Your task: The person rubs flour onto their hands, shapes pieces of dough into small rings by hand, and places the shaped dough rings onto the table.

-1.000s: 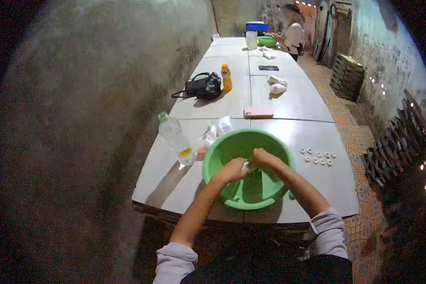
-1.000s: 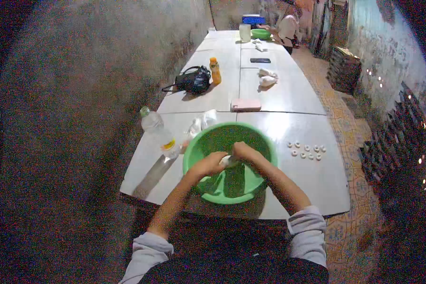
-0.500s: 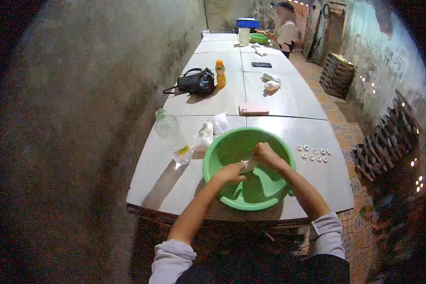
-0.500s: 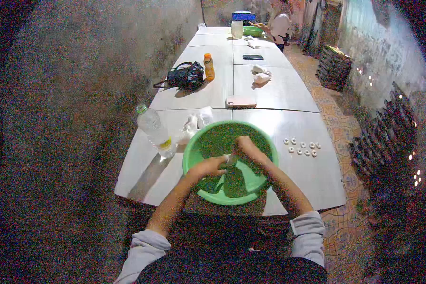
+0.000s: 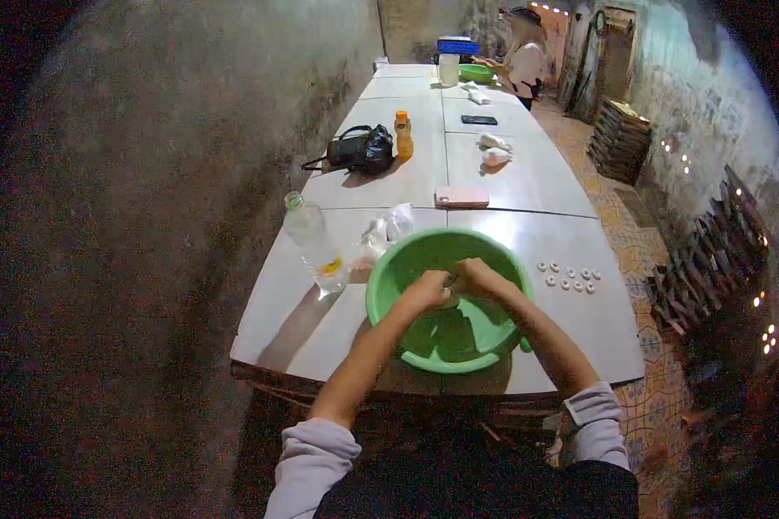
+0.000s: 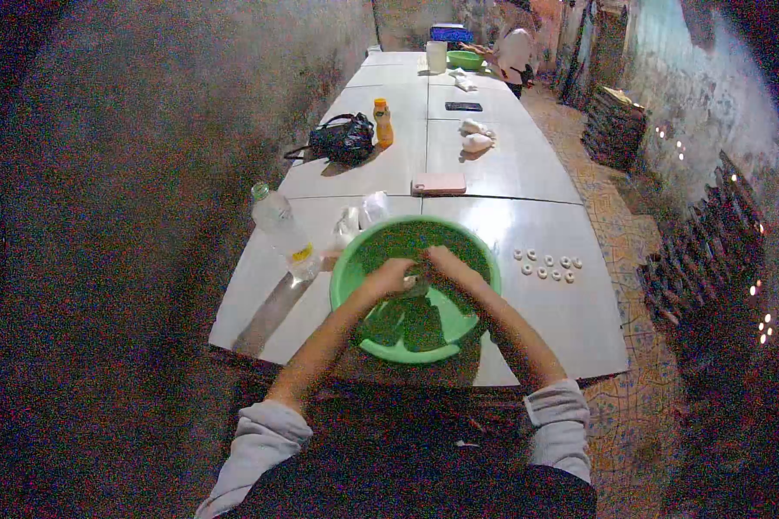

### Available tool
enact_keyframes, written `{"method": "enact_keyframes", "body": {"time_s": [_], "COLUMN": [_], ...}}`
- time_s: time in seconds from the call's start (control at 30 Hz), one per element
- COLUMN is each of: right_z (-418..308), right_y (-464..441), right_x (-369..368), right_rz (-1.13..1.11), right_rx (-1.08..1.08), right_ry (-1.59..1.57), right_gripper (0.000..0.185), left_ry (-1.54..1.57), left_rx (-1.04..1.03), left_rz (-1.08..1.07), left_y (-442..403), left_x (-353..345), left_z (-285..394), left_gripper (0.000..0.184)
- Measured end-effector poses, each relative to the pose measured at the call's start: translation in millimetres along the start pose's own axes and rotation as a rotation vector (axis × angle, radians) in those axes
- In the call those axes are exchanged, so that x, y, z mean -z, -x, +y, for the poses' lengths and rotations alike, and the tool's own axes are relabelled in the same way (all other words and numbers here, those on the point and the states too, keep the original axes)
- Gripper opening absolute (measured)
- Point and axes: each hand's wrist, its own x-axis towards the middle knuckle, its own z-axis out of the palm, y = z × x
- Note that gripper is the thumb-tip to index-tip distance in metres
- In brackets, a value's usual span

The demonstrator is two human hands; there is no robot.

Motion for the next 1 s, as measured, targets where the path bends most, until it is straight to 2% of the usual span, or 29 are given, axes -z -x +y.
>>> {"method": "enact_keyframes", "body": {"time_s": [0.1, 0.17, 0.2, 0.27, 0.37, 0.57, 0.67, 0.73, 0.77, 0.83, 0.93, 1.0], "right_z": [5, 21, 18, 13, 26, 1, -8, -12, -13, -6, 13, 18], "right_y": [2, -1, -1, -3, -10, -1, -1, 0, 1, 3, 5, 6], "right_x": [-5, -18, -14, -3, -9, 9, 20, 26, 30, 29, 16, 12], "right_rz": [0.031, 0.172, 0.172, 0.017, 0.104, 0.031, -0.018, 0.01, 0.009, 0.01, 0.038, -0.018], "right_rx": [0.011, 0.146, 0.145, -0.044, 0.059, -0.022, -0.075, -0.116, -0.076, -0.038, 0.014, -0.113], "right_ry": [-0.093, -0.071, -0.073, -0.145, -0.092, -0.166, -0.15, -0.135, -0.093, -0.049, -0.152, -0.218], "right_gripper": [0.015, 0.014, 0.014, 0.014, 0.013, 0.016, 0.017, 0.017, 0.017, 0.017, 0.019, 0.023], "left_ry": [-0.073, -0.02, 0.038, 0.078, 0.006, -0.01, 0.01, -0.025, -0.024, -0.132, -0.246, -0.234], "left_rx": [0.07, 0.096, 0.125, 0.121, 0.067, 0.155, 0.118, 0.005, 0.001, 0.17, 0.199, 0.162], "left_rz": [-0.143, -0.145, -0.142, -0.127, -0.099, -0.005, 0.073, 0.281, 0.279, -0.065, -0.168, -0.126], "left_y": [-6, 0, 2, 3, 0, 2, 0, -1, -3, -3, -6, -3], "left_x": [-19, -8, -7, -6, -8, -11, -19, -21, -20, -1, -7, -9], "left_z": [-18, -7, -6, -9, -14, -11, -16, -13, -13, 9, 2, -3], "left_gripper": [0.034, 0.035, 0.035, 0.035, 0.035, 0.031, 0.029, 0.027, 0.027, 0.026, 0.029, 0.033]}}
